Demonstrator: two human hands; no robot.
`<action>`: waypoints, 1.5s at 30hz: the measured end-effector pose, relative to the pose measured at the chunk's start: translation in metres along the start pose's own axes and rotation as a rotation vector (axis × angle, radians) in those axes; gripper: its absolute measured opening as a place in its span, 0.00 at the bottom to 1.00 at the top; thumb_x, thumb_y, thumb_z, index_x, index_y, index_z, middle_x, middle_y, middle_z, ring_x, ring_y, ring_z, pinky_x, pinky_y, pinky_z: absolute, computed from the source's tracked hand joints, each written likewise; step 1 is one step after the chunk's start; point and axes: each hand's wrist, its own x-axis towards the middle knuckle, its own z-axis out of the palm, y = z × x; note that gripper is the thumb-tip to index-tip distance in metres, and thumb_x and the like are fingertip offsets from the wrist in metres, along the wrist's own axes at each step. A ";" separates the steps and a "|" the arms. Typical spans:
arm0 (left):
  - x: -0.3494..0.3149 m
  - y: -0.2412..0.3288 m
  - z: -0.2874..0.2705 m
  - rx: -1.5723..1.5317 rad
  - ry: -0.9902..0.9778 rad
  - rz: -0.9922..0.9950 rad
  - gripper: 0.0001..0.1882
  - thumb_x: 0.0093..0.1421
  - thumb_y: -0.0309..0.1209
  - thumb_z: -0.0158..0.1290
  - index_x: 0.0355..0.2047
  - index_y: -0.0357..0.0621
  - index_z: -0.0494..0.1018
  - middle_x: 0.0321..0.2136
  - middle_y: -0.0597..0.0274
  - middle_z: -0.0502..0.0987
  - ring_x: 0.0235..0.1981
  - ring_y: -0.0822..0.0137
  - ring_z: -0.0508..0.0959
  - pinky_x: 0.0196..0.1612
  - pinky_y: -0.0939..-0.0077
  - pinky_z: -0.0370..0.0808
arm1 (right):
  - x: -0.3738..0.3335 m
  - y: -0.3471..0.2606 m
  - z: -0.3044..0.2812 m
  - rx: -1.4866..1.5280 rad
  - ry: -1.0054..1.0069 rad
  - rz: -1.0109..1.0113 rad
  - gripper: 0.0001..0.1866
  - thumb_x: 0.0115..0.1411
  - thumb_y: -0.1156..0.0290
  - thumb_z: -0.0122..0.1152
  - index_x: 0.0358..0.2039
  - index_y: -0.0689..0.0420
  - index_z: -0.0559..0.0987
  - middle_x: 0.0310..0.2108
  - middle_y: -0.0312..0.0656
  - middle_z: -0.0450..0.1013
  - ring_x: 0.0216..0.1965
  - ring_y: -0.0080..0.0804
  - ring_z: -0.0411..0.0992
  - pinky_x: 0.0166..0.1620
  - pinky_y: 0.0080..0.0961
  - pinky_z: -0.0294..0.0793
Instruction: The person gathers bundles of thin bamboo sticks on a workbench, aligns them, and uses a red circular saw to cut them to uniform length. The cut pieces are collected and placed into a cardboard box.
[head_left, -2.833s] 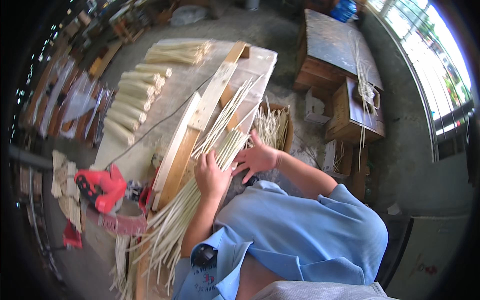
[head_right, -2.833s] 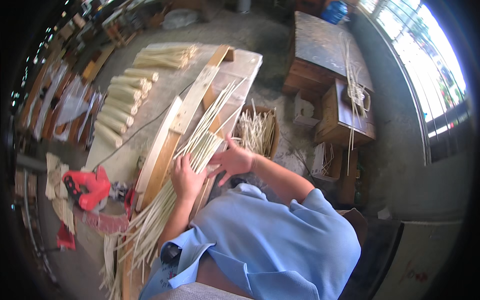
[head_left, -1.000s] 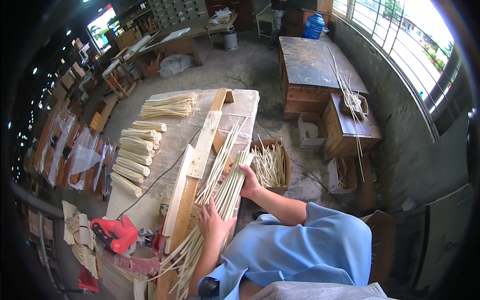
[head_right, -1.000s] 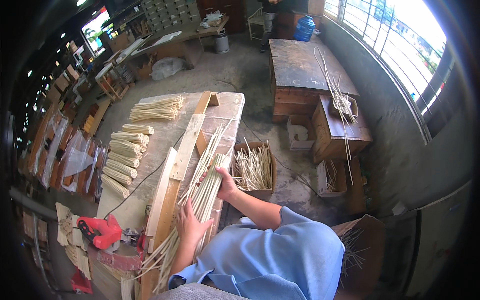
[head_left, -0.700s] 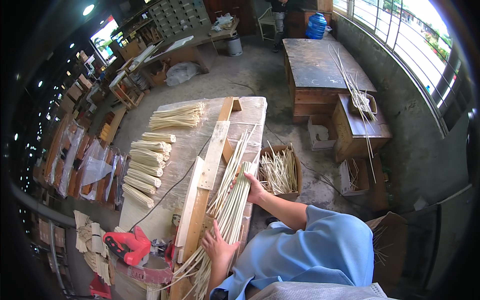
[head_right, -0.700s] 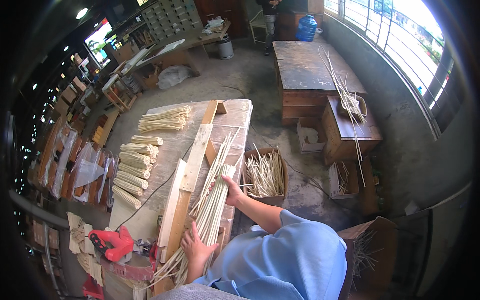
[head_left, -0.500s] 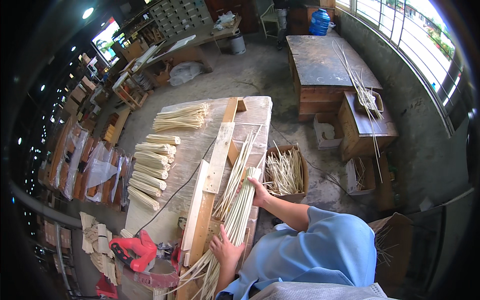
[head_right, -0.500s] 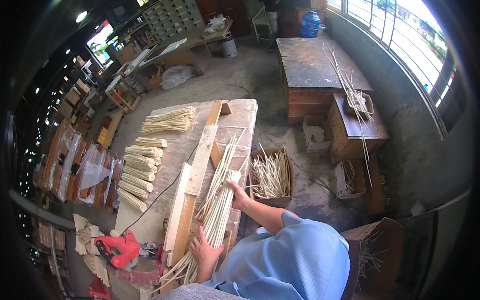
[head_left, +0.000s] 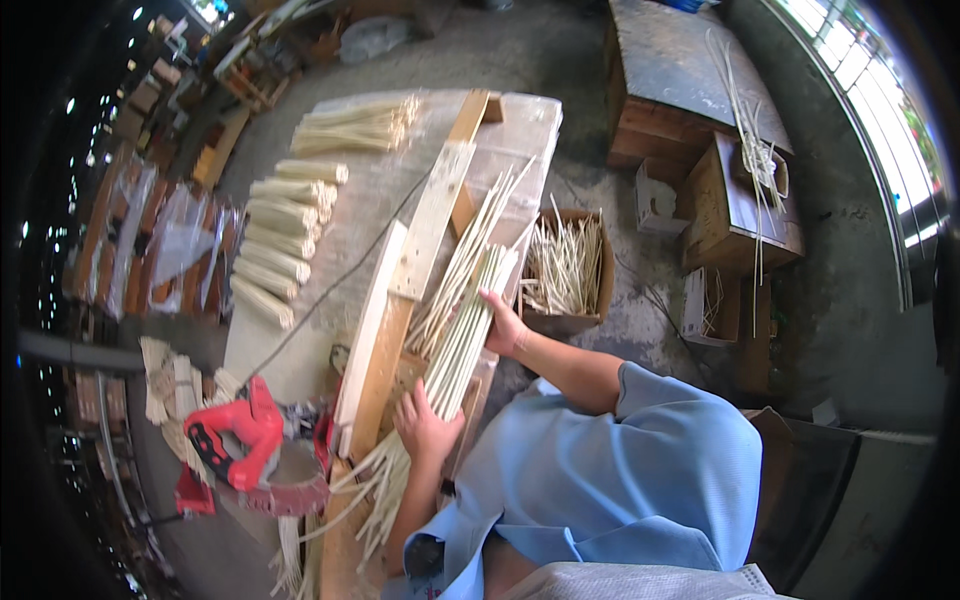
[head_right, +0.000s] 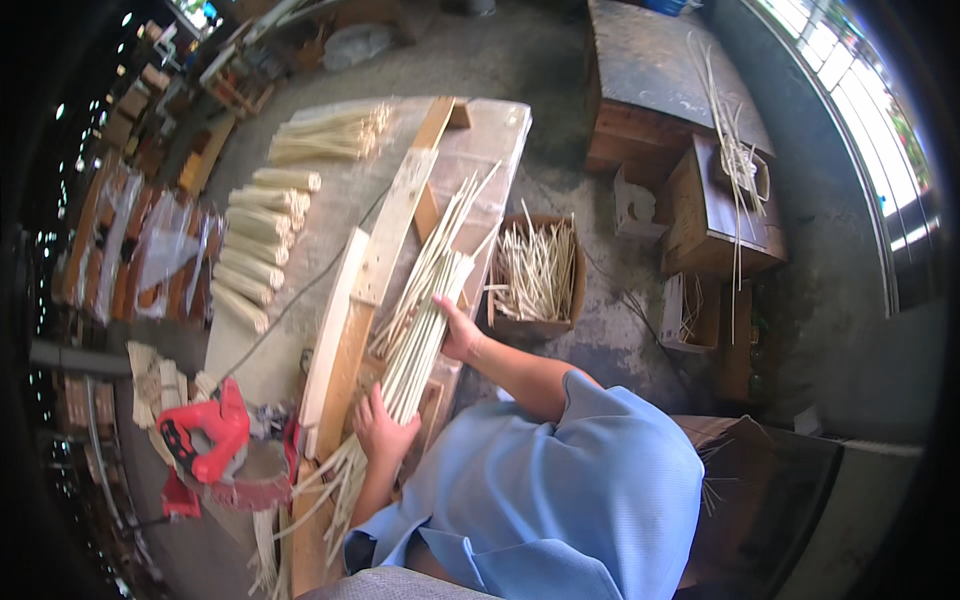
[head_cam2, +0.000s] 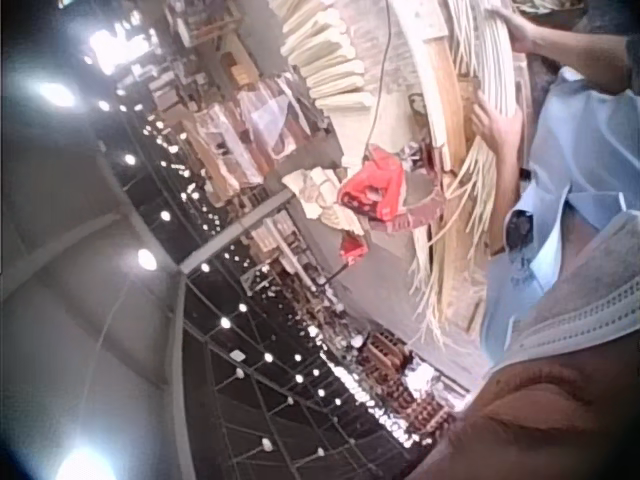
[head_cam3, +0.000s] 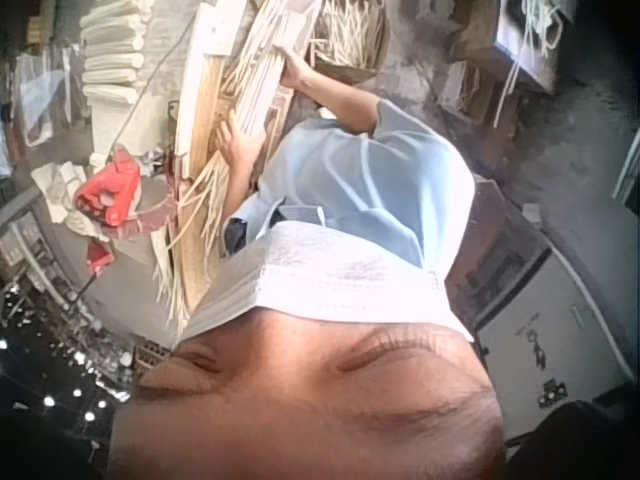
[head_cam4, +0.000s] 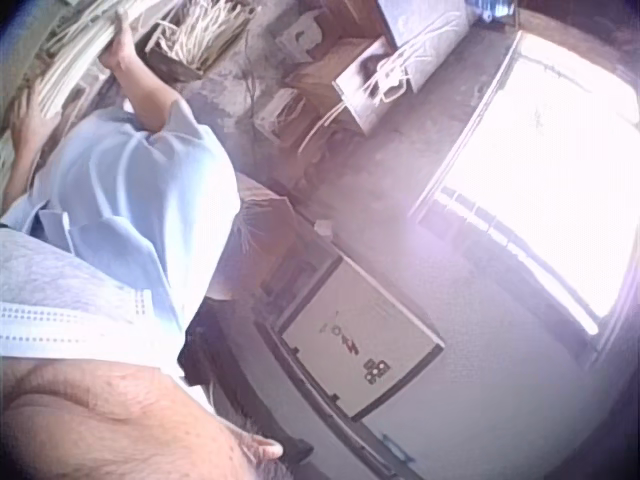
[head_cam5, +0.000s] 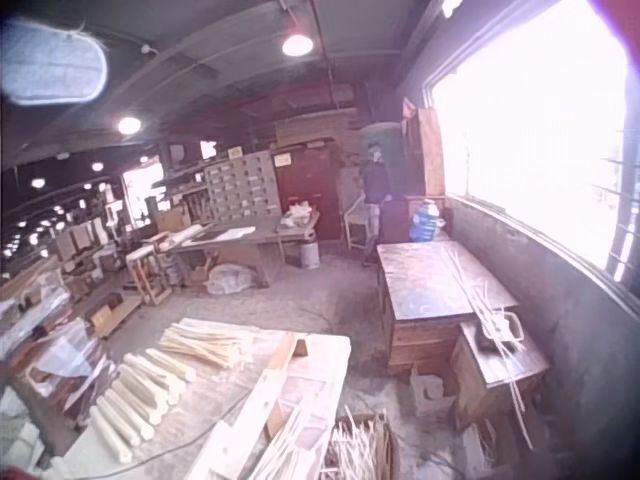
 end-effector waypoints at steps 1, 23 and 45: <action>-0.002 -0.001 -0.002 0.005 -0.005 -0.002 0.48 0.42 0.45 0.68 0.64 0.43 0.65 0.44 0.47 0.73 0.49 0.45 0.74 0.53 0.47 0.70 | -0.004 0.004 0.002 -0.009 -0.018 0.009 0.31 0.64 0.47 0.64 0.58 0.57 0.73 0.51 0.48 0.79 0.54 0.47 0.77 0.64 0.49 0.72; -0.002 -0.006 -0.006 -0.014 -0.029 -0.012 0.47 0.42 0.46 0.69 0.62 0.42 0.67 0.44 0.50 0.74 0.48 0.47 0.75 0.49 0.49 0.73 | 0.006 -0.022 0.007 -0.038 -0.109 -0.096 0.34 0.65 0.41 0.59 0.58 0.58 0.73 0.55 0.48 0.75 0.60 0.49 0.72 0.66 0.55 0.69; 0.010 -0.008 -0.013 -0.049 -0.003 0.031 0.45 0.42 0.47 0.70 0.58 0.42 0.67 0.44 0.48 0.75 0.49 0.44 0.76 0.49 0.47 0.76 | -0.009 0.036 0.035 -0.137 0.238 -0.082 0.27 0.61 0.58 0.69 0.57 0.55 0.73 0.45 0.45 0.77 0.48 0.43 0.77 0.56 0.48 0.77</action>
